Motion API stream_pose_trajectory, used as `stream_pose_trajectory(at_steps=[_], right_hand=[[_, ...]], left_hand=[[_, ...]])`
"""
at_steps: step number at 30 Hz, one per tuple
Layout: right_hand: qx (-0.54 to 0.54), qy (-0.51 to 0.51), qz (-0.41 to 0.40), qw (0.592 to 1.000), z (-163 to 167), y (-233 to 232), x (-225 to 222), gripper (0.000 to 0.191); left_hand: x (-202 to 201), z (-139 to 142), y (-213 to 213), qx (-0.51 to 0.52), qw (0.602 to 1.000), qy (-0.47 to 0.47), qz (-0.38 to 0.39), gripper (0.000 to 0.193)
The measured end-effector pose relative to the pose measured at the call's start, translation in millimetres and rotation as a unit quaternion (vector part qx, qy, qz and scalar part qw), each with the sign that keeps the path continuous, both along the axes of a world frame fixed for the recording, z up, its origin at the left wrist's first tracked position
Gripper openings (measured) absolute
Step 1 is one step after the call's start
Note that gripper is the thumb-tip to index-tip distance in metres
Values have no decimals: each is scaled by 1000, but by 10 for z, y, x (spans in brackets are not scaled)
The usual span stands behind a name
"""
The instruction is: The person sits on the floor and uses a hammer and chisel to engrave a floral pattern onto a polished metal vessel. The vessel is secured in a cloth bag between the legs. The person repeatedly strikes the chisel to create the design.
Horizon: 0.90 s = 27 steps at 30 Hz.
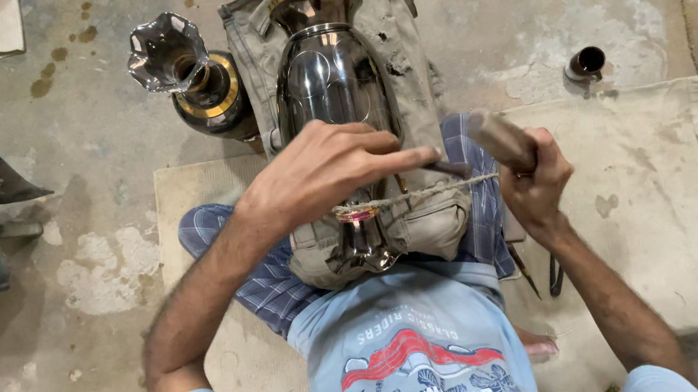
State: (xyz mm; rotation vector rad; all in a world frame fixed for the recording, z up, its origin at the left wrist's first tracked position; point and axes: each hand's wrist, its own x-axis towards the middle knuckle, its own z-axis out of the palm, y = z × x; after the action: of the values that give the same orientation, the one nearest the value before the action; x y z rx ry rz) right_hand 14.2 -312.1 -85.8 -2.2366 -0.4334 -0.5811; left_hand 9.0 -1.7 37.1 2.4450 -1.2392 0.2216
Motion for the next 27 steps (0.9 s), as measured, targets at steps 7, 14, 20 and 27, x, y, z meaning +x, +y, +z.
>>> stream_pose_trajectory(at_steps=[7,14,20,27], right_hand=[[187,332,180,907,239,144,146,38],[290,441,256,810,263,728,351,70],[252,416,248,838,239,853,362,73],[216,299,241,898,361,770,352,91]], left_hand=[[-93,-561,294,-557,791,52,247,48],[165,-921,205,-803,527,147,238,60],[162,-892,101,-828,503,147,201,60],[161,-940,88,-862,410,215,206,58]])
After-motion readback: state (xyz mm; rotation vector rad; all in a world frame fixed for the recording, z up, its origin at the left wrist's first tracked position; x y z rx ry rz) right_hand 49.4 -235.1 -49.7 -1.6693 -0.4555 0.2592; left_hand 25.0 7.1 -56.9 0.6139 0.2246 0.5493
